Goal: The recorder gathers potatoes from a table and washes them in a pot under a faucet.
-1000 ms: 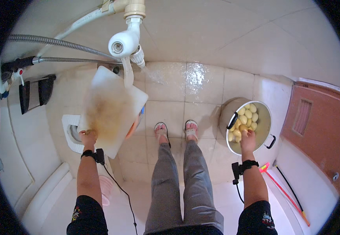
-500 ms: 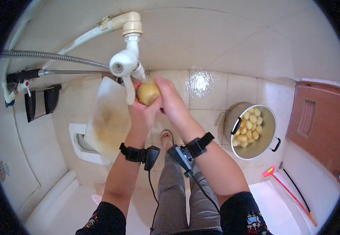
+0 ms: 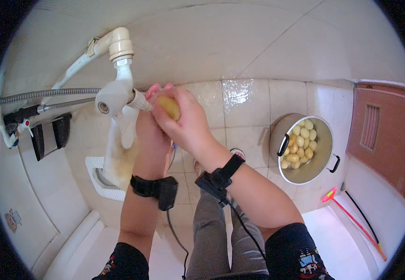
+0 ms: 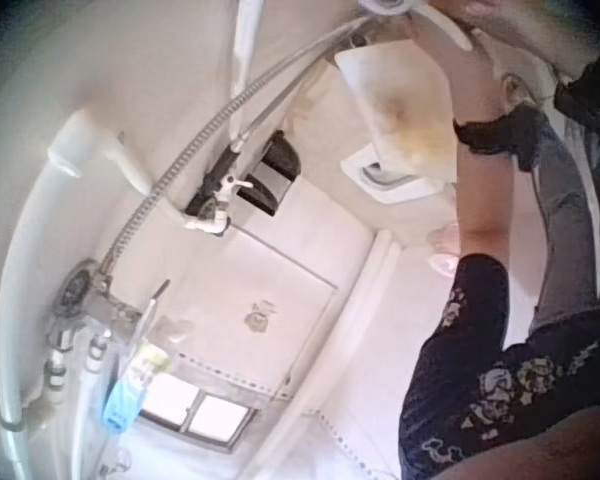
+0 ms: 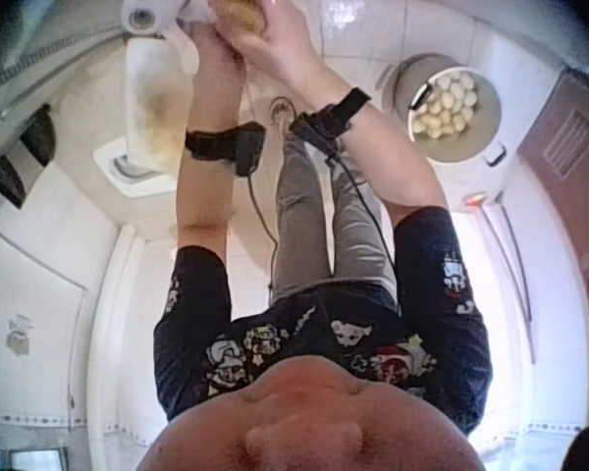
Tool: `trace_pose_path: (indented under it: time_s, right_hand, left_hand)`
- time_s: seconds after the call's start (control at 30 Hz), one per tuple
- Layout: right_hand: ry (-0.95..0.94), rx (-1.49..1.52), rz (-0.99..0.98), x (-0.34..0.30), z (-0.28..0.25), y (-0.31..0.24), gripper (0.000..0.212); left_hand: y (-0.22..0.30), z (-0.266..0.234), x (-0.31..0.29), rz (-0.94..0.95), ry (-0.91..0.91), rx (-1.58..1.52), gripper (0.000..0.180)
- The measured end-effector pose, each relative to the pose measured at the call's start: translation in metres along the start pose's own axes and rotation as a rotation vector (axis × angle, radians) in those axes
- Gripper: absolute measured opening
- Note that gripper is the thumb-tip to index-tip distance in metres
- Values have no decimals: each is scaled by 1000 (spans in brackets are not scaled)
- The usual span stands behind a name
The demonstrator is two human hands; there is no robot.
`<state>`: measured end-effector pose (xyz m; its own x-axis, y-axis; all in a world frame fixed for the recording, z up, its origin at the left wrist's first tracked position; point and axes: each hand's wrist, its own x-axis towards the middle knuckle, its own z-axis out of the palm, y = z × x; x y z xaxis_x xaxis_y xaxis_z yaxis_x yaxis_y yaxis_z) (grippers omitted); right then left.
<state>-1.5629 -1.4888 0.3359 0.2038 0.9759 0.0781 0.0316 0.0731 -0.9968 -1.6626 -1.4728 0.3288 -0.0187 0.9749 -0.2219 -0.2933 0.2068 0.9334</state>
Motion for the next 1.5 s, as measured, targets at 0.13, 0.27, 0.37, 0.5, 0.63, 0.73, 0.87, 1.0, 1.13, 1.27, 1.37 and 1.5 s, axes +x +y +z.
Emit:
trace_pose_path:
  time_s: [0.13,0.27,0.37,0.5,0.63,0.73,0.87,1.0,1.13,1.27,1.37,1.5]
  right_hand:
    - [-85,-82,-125,-4,-12,4,32]
    - [-19,53,116,-3,1,-2,31]
    - [112,414,384,8,5,0,32]
    - [163,618,743,17,1,-9,37]
    - [-97,848,1167,29,-15,-25,32]
    - [-185,591,1048,29,-11,-47,34]
    - [-139,404,618,17,1,-9,28]
    - [-159,-85,-149,7,0,-2,21]
    - [-218,-202,-409,4,-5,6,26]
    - [-90,67,231,-1,9,14,29]
    - [-154,587,787,16,6,19,36]
    - [-188,447,1044,27,-3,-4,41]
  left_hand:
    - [-4,3,3,-378,73,-302,29]
    - [6,15,-8,-262,145,10,35]
    - [3,15,-18,-43,41,214,35]
    - [-4,5,-15,145,-79,182,32]
    - [0,-21,-2,572,-379,561,36]
    - [6,-20,-5,520,-390,604,38]
    - [12,-5,-6,229,-214,582,41]
    - [15,21,-9,11,130,-155,41]
    - [5,-22,-7,-297,-88,-169,37]
    - [15,11,-16,-138,36,83,35]
    - [10,-4,-17,115,-95,404,35]
    - [13,-6,-19,520,-284,876,36]
